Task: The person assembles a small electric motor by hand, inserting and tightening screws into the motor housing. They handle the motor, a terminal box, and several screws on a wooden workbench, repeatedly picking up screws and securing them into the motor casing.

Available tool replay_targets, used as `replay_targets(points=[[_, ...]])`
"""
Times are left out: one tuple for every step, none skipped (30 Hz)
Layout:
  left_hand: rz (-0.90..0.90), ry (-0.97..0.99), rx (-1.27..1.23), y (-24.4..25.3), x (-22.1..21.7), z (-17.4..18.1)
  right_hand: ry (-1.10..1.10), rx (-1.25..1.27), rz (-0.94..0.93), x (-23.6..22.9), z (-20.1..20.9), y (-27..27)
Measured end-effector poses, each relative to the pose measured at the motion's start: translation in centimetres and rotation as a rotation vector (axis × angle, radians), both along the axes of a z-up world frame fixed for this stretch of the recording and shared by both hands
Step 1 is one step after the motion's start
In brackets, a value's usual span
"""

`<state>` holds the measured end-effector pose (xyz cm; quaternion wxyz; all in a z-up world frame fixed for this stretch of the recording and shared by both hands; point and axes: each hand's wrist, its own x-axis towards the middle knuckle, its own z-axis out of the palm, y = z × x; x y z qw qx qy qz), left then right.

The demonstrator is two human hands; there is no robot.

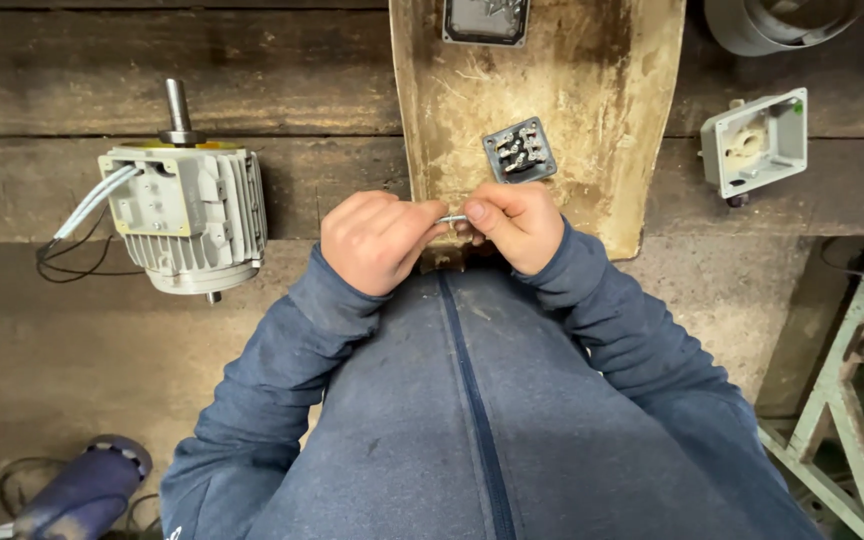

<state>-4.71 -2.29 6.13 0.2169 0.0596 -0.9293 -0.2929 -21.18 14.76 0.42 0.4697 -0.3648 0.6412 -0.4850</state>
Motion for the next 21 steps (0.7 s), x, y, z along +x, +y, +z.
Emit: replay_targets(points=[[0.004, 0.009, 0.004, 0.0, 0.0, 0.0, 0.028, -0.007, 0.006, -0.1, 0.0, 0.0], [0.008, 0.006, 0.003, 0.1, 0.0, -0.1, 0.025, -0.008, 0.009, -0.1, 0.3, -0.2], [0.014, -0.004, 0.012, 0.1, 0.0, -0.1, 0.138, -0.110, 0.008, -0.2, 0.5, -0.4], [0.020, -0.013, 0.021, 0.2, 0.0, -0.1, 0.250, -0.213, 0.009, -0.2, 0.8, -0.6], [0.021, -0.015, 0.021, 0.3, 0.0, -0.2, 0.249, -0.214, 0.010, -0.2, 0.7, -0.6], [0.029, -0.025, 0.027, 0.3, 0.0, -0.2, 0.224, -0.238, 0.008, -0.2, 0.5, -0.6], [0.037, -0.034, 0.033, 0.4, 0.0, -0.3, 0.200, -0.261, 0.006, -0.2, 0.4, -0.5], [0.038, -0.034, 0.033, 0.4, 0.0, -0.3, 0.199, -0.262, 0.007, -0.3, 0.0, -0.4], [0.038, -0.038, 0.033, 0.5, 0.0, -0.3, 0.058, -0.173, 0.010, -0.3, -0.4, -0.2], [0.038, -0.041, 0.034, 0.5, -0.1, -0.3, -0.084, -0.085, 0.015, -0.3, -0.8, 0.0], [0.038, -0.040, 0.035, 0.6, -0.2, -0.3, -0.083, -0.083, 0.015, -0.2, -1.3, 0.4], [0.036, -0.032, 0.036, 0.6, -0.2, -0.3, -0.130, -0.039, 0.010, -0.1, -1.9, 0.7], [0.039, -0.024, 0.037, 0.7, -0.2, -0.2, -0.178, 0.007, 0.012, 0.0, -2.5, 1.0], [0.045, -0.025, 0.039, 0.7, -0.3, -0.3, -0.178, 0.009, 0.018, 0.0, -1.8, 0.9], [0.048, -0.014, 0.041, 0.7, -0.4, -0.3, -0.047, -0.043, 0.006, -0.1, -1.1, 0.7], [0.051, -0.004, 0.044, 0.7, -0.4, -0.3, 0.083, -0.097, -0.006, -0.1, -0.4, 0.4], [0.067, -0.006, 0.040, 0.7, -0.3, -0.3, 0.080, -0.101, 0.010, 0.0, -0.3, 0.3], [0.069, 0.002, 0.047, 0.7, -0.3, -0.3, 0.079, -0.186, -0.006, 0.1, -0.2, 0.2], [0.063, 0.009, 0.056, 0.7, -0.3, -0.3, 0.076, -0.271, -0.027, 0.3, 0.0, 0.2], [0.072, 0.007, 0.054, 0.7, -0.2, -0.1, 0.073, -0.273, -0.019, 0.3, 0.0, 0.0], [0.066, 0.005, 0.059, 0.6, -0.2, -0.1, -0.089, -0.236, -0.012, 0.3, 0.1, -0.1]])
